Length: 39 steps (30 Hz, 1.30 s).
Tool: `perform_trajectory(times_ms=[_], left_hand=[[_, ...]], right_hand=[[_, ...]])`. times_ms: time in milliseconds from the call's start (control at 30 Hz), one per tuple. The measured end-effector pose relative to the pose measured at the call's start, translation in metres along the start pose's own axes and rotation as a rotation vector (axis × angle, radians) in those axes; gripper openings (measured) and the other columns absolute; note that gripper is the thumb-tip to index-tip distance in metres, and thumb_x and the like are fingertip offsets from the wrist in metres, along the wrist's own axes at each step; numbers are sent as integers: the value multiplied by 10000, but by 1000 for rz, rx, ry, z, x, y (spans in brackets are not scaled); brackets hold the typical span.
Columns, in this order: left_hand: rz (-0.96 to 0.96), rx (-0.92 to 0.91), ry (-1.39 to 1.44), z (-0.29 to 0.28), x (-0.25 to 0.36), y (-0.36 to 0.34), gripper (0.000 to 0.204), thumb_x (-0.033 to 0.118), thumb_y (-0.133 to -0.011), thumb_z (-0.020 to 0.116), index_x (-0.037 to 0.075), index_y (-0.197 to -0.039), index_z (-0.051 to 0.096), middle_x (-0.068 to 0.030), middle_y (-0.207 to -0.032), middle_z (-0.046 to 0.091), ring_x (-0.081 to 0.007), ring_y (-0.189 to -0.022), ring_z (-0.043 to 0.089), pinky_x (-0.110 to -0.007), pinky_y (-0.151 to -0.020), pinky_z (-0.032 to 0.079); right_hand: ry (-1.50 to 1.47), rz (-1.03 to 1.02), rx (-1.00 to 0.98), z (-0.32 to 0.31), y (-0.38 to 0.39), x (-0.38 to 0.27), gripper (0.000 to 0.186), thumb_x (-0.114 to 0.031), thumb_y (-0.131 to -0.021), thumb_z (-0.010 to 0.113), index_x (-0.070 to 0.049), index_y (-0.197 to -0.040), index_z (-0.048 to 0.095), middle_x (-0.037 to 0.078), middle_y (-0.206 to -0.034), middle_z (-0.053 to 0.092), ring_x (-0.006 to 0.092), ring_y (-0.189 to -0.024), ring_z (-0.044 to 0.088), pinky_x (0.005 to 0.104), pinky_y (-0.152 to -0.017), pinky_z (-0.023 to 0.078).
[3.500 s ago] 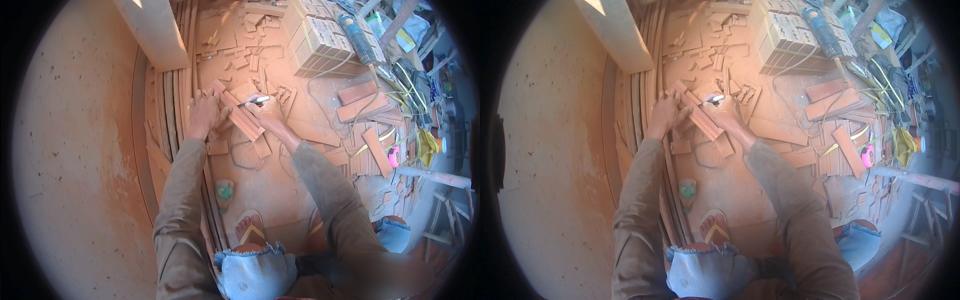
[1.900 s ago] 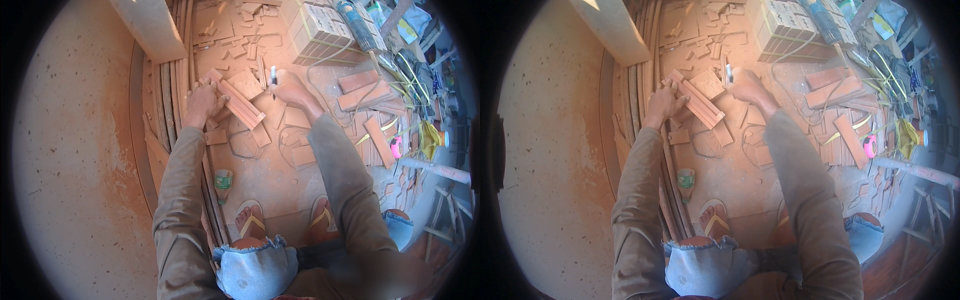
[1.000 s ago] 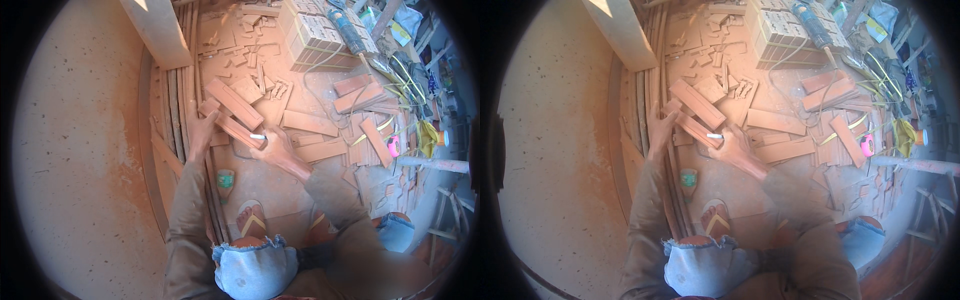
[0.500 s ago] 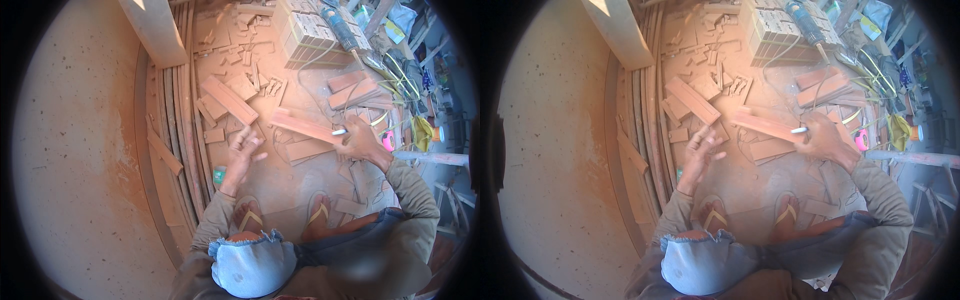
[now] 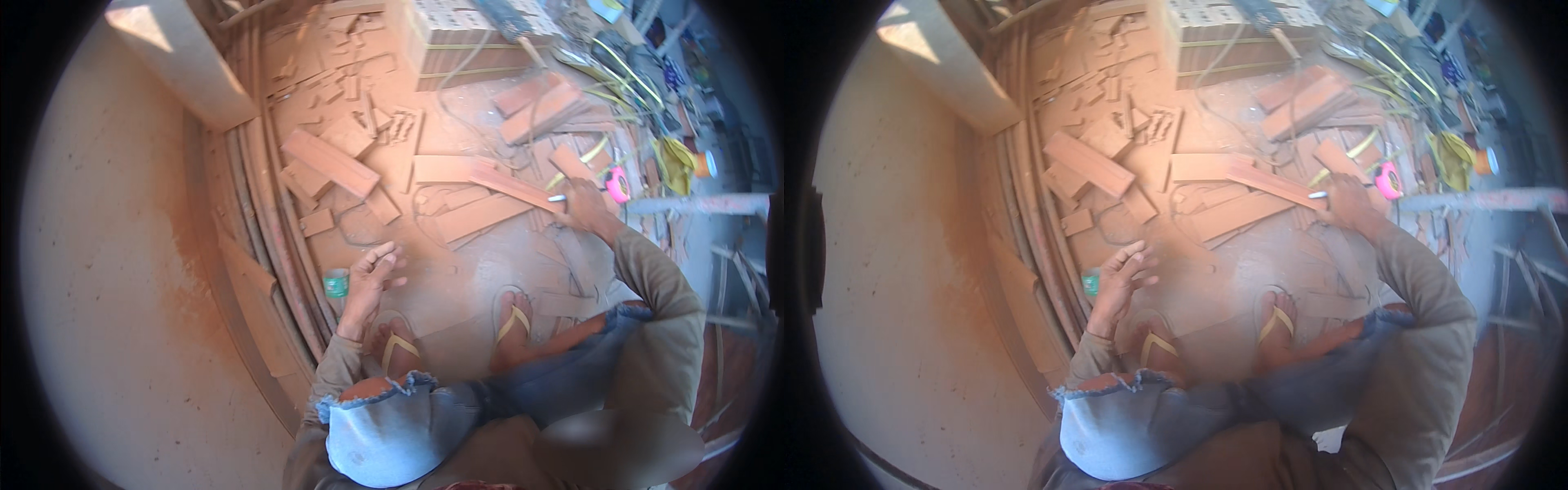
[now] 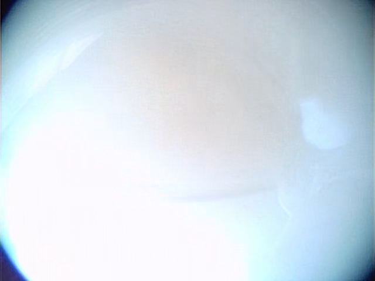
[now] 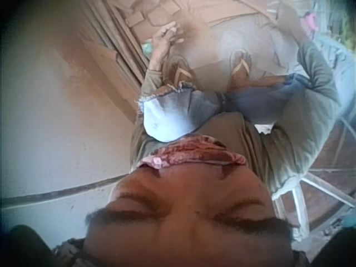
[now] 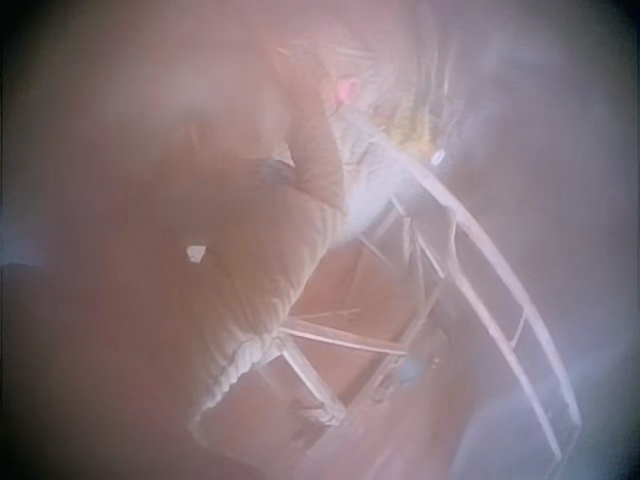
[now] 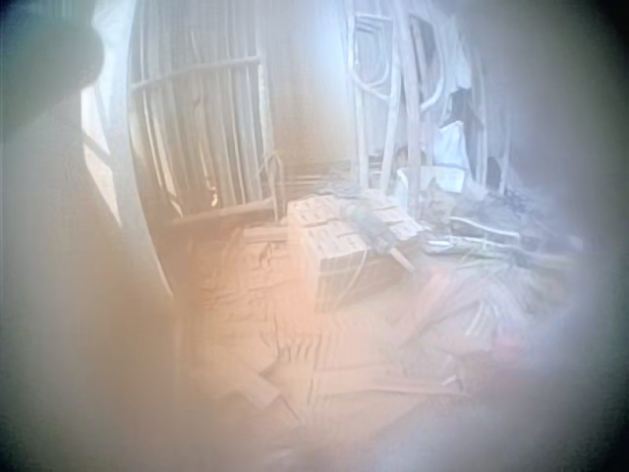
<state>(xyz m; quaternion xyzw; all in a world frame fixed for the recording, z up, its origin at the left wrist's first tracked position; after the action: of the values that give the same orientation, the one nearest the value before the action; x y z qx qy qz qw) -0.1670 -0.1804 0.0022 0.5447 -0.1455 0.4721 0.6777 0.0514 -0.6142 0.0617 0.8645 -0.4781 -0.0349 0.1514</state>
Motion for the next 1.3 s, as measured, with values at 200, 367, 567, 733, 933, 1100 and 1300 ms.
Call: perform_trajectory(times_ms=[200, 367, 567, 733, 933, 1100, 1300], left_hand=[[-12, -93, -100, 16, -14, -5, 367, 176, -1038, 638, 15, -1367, 612, -133, -1308, 672, -216, -1131, 679, -354, -850, 606], [-42, -221, -207, 42, -15, -7, 392, 185, -1028, 668, 15, -1376, 612, -109, -1294, 696, -159, -1107, 677, -297, -845, 573], [13, -307, -227, 65, -17, -12, 392, 196, -1033, 661, 9, -1373, 604, -103, -1279, 696, -167, -1103, 679, -307, -862, 566], [-107, -255, -114, 73, -43, -5, 383, 196, -1042, 641, -2, -1365, 585, -116, -1277, 691, -189, -1099, 676, -326, -860, 575], [-132, -269, -129, 70, -60, -2, 339, 191, -1053, 619, 9, -1337, 602, -132, -1286, 687, -188, -1092, 676, -322, -853, 581], [-121, -256, -90, 71, -50, -1, 354, 195, -1037, 654, 2, -1331, 620, -75, -1180, 712, -137, -1017, 675, -285, -817, 568], [-41, -166, -59, 74, -38, -7, 367, 183, -1023, 681, -7, -1330, 616, -80, -1147, 710, -121, -963, 675, -265, -784, 560]], right_hand=[[5, -4, -80, -17, -11, -22, 470, -339, -779, 738, 54, -1029, 671, 274, -1099, 638, 436, -1044, 614, 517, -933, 477], [-306, -265, 52, -24, -24, -84, 225, -132, -889, 614, 16, -1050, 668, 259, -1069, 642, 418, -1068, 609, 504, -952, 464], [-567, -319, 3, -28, -23, -166, 169, -33, -887, 600, 35, -1029, 660, 234, -993, 653, 433, -978, 625, 483, -870, 487], [-803, 41, -198, -11, -49, -125, 224, -70, -908, 663, 30, -1108, 672, 149, -941, 679, 271, -901, 665, 420, -838, 525], [-949, 358, -174, 28, -58, -36, 255, -129, -912, 711, -9, -1135, 685, 40, -899, 665, 150, -838, 625, 311, -740, 519], [-1136, 540, -333, 22, -50, -11, 304, -160, -893, 734, -46, -1172, 689, 67, -921, 692, 186, -890, 660, 343, -776, 554], [-1053, 131, -687, -20, -43, -108, 252, -158, -911, 722, -21, -1121, 688, 55, -923, 685, 133, -791, 628, 288, -699, 517]])
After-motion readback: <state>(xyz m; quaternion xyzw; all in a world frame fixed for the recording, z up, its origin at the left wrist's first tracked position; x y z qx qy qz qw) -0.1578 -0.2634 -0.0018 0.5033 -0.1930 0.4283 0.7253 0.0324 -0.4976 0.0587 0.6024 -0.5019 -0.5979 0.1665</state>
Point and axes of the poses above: each hand's wrist, its own y-axis away from the middle knuckle, its own z-axis out of the palm, x = y × z, the point moved 3 cm from there along -y, towards the middle knuckle
